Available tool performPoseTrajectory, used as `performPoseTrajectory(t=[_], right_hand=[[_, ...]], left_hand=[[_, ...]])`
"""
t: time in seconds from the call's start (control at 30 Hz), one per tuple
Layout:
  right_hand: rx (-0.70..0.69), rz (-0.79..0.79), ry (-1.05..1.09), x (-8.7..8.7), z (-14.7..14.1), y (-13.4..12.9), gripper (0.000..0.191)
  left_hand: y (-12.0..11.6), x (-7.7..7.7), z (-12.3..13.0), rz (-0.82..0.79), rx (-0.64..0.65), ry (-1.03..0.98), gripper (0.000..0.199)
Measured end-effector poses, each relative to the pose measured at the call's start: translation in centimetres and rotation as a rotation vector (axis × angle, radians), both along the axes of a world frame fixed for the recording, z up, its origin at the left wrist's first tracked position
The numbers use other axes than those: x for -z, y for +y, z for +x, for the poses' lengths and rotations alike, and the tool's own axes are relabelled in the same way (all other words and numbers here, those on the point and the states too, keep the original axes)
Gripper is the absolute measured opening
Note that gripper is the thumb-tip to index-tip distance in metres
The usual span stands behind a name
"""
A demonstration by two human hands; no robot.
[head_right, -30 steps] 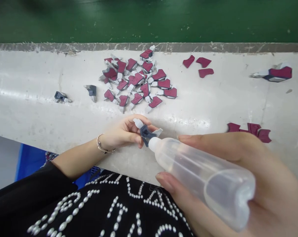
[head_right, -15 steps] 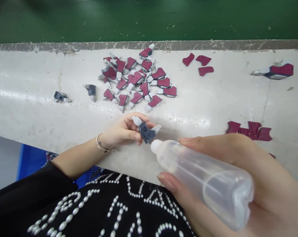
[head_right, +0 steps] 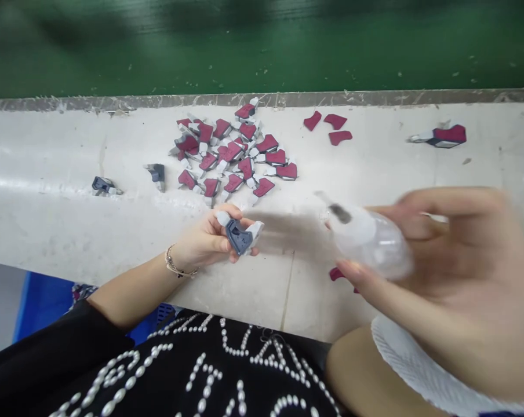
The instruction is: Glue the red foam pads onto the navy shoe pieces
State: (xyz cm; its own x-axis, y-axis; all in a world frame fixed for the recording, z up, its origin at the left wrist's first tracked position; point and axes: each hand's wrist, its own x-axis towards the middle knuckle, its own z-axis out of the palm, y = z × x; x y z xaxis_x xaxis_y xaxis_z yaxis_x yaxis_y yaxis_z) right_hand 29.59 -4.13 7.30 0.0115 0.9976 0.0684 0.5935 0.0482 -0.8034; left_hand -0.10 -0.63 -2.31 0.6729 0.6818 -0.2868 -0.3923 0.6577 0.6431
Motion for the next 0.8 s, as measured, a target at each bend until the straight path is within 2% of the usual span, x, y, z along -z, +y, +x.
performPoseTrajectory(t=[0.07,0.17,0.27,0.33,0.4,0.47,0.6,0.7,0.8], right_hand=[[-0.026,-0.022,0.082,0.6,-2.4,1.4,0.039],[-0.088,-0.099,0.088,2.4,-5.5,3.2,0.018],[-0.195,-0.192,0.042,4.3,-7.2,4.3,0.019],[-0.238,-0.233,0.007,4.9,-7.1,4.4,0.031],[-0.227,-0.251,-0.035,4.7,-5.6,4.1,0.047],[-0.138,-0.265,-0.109,4.0,-2.9,3.5,0.057],[0.156,-0.356,-0.298,3.0,3.0,3.4,0.040],[0.190,-0.501,-0.328,3.3,5.0,4.3,0.035],[0.183,-0.611,-0.325,4.1,5.3,4.9,0.031]], left_hand=[[-0.1,-0.2,0.0,0.006,-0.002,-0.006,0.047],[-0.2,-0.8,0.0,0.016,-0.001,-0.028,0.040],[-0.2,-1.4,0.0,0.017,0.007,-0.037,0.035],[-0.2,-1.8,0.0,0.020,0.017,-0.009,0.033],[-0.3,-2.0,0.0,0.031,0.026,0.040,0.033],[-0.3,-2.1,0.0,0.065,0.012,0.097,0.033],[-0.5,-2.0,0.4,0.162,-0.036,0.163,0.034],[-0.7,-1.9,0.7,0.181,-0.056,0.160,0.037],[-1.0,-2.0,1.0,0.222,-0.098,0.188,0.038]])
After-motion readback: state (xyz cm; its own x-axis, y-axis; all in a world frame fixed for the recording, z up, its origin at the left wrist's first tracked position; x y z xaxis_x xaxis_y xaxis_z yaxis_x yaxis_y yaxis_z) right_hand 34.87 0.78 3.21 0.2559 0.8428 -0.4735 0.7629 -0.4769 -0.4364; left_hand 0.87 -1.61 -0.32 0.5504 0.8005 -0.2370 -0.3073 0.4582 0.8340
